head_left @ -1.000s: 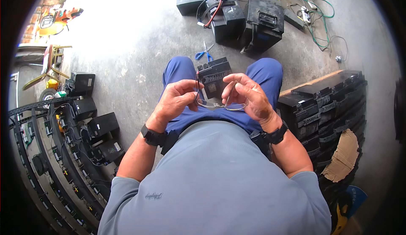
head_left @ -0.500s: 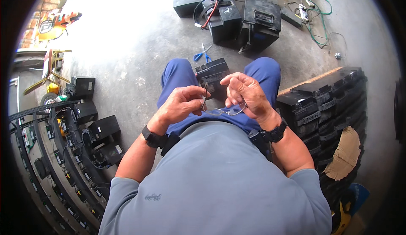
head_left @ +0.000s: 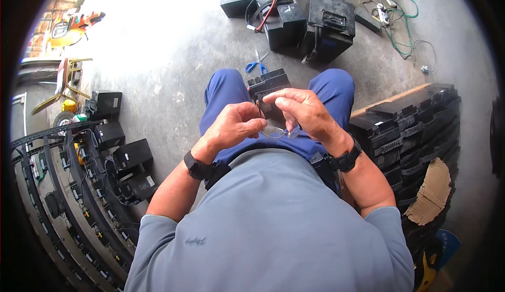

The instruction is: Inspecting, cleaning, and repairing electrical battery packs in a workshop.

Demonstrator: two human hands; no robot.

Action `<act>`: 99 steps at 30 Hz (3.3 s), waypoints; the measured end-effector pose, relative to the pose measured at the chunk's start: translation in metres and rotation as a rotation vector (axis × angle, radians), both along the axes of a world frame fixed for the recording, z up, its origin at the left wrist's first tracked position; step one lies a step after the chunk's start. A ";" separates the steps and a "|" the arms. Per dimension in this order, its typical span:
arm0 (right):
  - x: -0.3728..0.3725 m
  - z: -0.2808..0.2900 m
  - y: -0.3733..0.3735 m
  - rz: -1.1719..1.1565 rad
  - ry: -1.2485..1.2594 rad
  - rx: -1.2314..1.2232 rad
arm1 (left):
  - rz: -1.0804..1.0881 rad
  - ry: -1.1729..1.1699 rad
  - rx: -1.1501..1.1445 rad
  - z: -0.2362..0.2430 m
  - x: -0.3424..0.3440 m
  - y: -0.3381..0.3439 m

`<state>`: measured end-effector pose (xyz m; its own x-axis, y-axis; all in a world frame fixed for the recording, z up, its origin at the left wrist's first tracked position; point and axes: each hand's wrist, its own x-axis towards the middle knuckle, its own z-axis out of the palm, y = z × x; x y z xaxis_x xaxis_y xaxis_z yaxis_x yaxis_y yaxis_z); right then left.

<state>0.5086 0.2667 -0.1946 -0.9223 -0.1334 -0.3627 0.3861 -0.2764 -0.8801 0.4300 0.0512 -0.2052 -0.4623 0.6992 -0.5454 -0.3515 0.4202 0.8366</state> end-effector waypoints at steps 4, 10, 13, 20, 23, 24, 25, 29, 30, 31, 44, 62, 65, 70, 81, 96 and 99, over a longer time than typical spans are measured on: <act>-0.005 -0.002 -0.005 -0.058 0.033 -0.087 | 0.049 -0.006 0.004 -0.001 0.000 0.002; -0.007 -0.004 -0.002 -0.026 0.015 -0.110 | 0.092 -0.055 0.016 0.000 -0.001 0.000; -0.004 -0.004 0.001 0.052 0.134 -0.133 | 0.117 -0.118 0.049 0.001 -0.004 -0.002; 0.000 -0.007 0.002 0.104 0.232 -0.388 | 0.115 -0.164 0.089 0.005 -0.010 -0.004; 0.002 -0.009 0.004 0.048 0.201 -0.346 | 0.107 -0.167 0.107 0.006 -0.010 -0.002; 0.002 -0.011 0.004 0.047 0.206 -0.336 | 0.121 -0.173 0.112 0.007 -0.009 -0.002; 0.003 -0.012 0.004 0.046 0.210 -0.325 | 0.135 -0.178 0.118 0.008 -0.009 -0.002; 0.004 -0.020 0.005 0.037 0.206 -0.358 | 0.143 -0.173 0.137 0.010 -0.007 -0.001; 0.004 -0.022 0.005 0.049 0.228 -0.345 | 0.133 -0.171 0.136 0.010 -0.007 -0.001; 0.004 -0.023 0.005 0.051 0.258 -0.335 | 0.122 -0.167 0.143 0.010 -0.007 0.000; 0.016 -0.021 0.005 -0.052 0.159 -0.396 | 0.071 -0.025 0.075 0.018 -0.011 -0.002; 0.037 0.005 0.021 0.003 0.251 0.320 | 0.097 0.183 -0.022 0.028 -0.027 -0.003; 0.039 0.006 0.021 0.076 0.264 0.373 | 0.107 0.187 -0.028 0.029 -0.029 -0.003; 0.039 0.014 0.020 0.222 0.245 0.440 | 0.123 0.164 -0.083 0.030 -0.030 -0.006; 0.031 0.012 0.015 0.217 0.441 0.482 | 0.104 0.150 -0.054 0.018 -0.024 -0.010; 0.015 0.012 0.004 -0.005 0.101 -0.038 | -0.047 0.018 0.007 0.021 -0.012 0.003; 0.010 0.014 0.006 -0.060 0.107 -0.056 | -0.081 0.013 0.003 0.024 -0.010 0.006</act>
